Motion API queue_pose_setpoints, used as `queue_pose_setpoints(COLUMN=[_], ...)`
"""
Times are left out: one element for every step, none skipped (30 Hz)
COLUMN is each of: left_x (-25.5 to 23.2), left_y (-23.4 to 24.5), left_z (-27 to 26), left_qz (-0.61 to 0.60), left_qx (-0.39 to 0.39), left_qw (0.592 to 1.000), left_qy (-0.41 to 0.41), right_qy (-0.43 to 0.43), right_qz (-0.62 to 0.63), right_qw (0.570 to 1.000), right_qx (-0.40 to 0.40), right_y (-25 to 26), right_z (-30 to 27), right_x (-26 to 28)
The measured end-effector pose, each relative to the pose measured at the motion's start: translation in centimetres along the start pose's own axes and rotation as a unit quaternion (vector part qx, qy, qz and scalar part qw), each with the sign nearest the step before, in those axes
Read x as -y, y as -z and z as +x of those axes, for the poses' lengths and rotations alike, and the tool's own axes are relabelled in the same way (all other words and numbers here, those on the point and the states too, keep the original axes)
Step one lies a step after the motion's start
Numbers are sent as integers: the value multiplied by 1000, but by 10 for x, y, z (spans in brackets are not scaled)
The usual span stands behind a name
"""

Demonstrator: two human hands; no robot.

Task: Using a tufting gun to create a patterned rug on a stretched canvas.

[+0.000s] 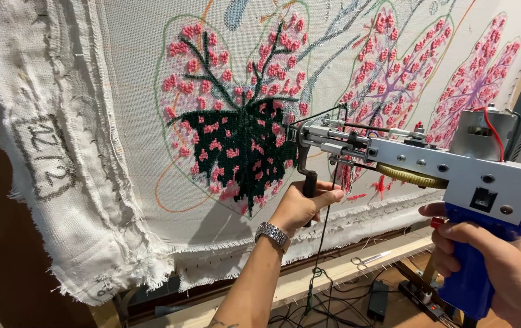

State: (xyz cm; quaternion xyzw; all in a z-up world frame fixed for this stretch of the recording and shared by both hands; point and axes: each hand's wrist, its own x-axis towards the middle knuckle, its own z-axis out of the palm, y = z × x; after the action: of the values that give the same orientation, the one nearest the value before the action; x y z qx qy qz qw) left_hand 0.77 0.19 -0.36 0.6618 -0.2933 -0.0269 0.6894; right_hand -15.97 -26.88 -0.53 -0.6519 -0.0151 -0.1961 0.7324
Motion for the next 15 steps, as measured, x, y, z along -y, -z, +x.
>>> queue_pose_setpoints(left_x=[0, -1, -1, -2, -3, -4, -2, -1, 0, 0, 0, 1, 0, -1, -2], left_y=[0, 0, 0, 1, 1, 2, 4, 6, 7, 8, 9, 10, 13, 15, 17], left_z=[1, 0, 0, 1, 1, 2, 3, 5, 7, 9, 10, 11, 14, 16, 18], left_qz=[-1, 3, 6, 6, 13, 19, 19, 25, 31, 31, 31, 32, 32, 47, 63], left_qx=[0, 0, -1, -1, -7, -13, -13, -18, -24, -24, -37, -51, -51, -62, -73], left_qw=[1000, 1000, 1000, 1000, 1000, 1000, 1000, 1000, 999, 999, 999, 998, 998, 997, 995], left_qy=[0, -5, -9, -9, -5, -1, 0, 1, 3, 2, 9, 15, 15, 17, 19], right_qy=[0, -1, -2, -2, 2, 6, 6, 5, 4, 4, 9, 13, 13, 7, 0], right_qz=[-1, -6, -10, -10, -6, -1, -1, 10, 21, 21, 20, 19, 19, 16, 14], right_qw=[1000, 1000, 1000, 1000, 1000, 1000, 1000, 1000, 1000, 1000, 1000, 999, 999, 999, 999], right_qx=[0, -1, -2, -2, 1, 4, 4, 11, 18, 18, 22, 25, 25, 33, 40], right_y=[-1, -3, -4, -6, -7, -8, -10, -12, -14, -19, -25, -31, -36, -40, -45], right_z=[0, -1, -2, -1, 1, 3, 4, 5, 7, 7, 8, 8, 9, 10, 10], right_x=[2, 3, 4, 4, 3, 2, 2, 2, 2, 5, 8, 10, 13, 15, 17])
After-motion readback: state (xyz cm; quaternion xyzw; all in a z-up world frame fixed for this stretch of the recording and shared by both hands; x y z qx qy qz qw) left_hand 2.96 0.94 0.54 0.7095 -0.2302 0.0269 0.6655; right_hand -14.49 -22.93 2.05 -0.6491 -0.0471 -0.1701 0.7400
